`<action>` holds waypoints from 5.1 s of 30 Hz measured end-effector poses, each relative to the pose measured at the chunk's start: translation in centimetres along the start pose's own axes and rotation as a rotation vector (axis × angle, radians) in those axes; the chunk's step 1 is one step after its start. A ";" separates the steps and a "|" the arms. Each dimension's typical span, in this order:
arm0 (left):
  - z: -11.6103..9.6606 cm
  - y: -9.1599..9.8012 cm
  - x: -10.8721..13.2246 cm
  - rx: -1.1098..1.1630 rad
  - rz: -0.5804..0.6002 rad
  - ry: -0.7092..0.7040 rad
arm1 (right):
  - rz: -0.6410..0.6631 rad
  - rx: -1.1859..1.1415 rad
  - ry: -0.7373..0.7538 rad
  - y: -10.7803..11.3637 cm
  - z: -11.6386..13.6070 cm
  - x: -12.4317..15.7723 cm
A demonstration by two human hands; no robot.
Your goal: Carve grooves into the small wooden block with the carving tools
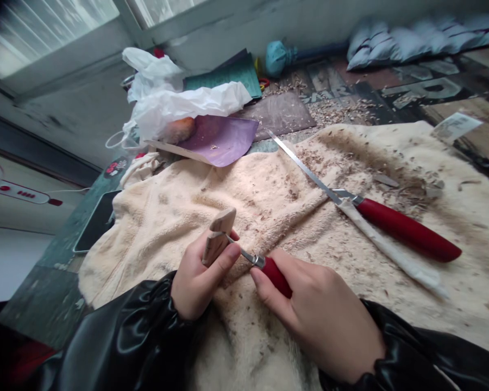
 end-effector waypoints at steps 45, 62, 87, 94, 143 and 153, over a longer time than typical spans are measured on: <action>0.3 -0.6 -0.3 -0.024 0.153 0.084 | 0.169 -0.065 -0.025 0.1 -1.9 -0.3; 0.7 -0.1 -0.2 0.005 0.066 0.077 | 0.051 -0.023 -0.057 0.6 -1.5 0.1; -0.4 -0.4 -0.1 0.070 0.136 -0.058 | 0.251 -0.259 -0.044 -0.2 -1.1 -0.6; 0.2 -0.7 -0.2 0.180 0.172 0.015 | 0.125 -0.115 -0.034 0.0 -1.0 -0.2; 0.0 -0.8 -0.1 0.147 0.187 -0.006 | 0.274 -0.194 -0.125 -1.0 -1.3 -0.3; -0.3 -0.6 -0.3 0.134 0.198 -0.006 | 0.294 -0.212 -0.158 -1.1 -1.5 -0.3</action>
Point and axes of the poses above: each hand's wrist, its own x-axis away from the middle knuckle, its own y-axis out of the back of the hand, z = x × y, the point moved 6 cm from there along -x, towards the middle knuckle, and after that the axes turned 12 degrees about z, right-handed, at the moved point
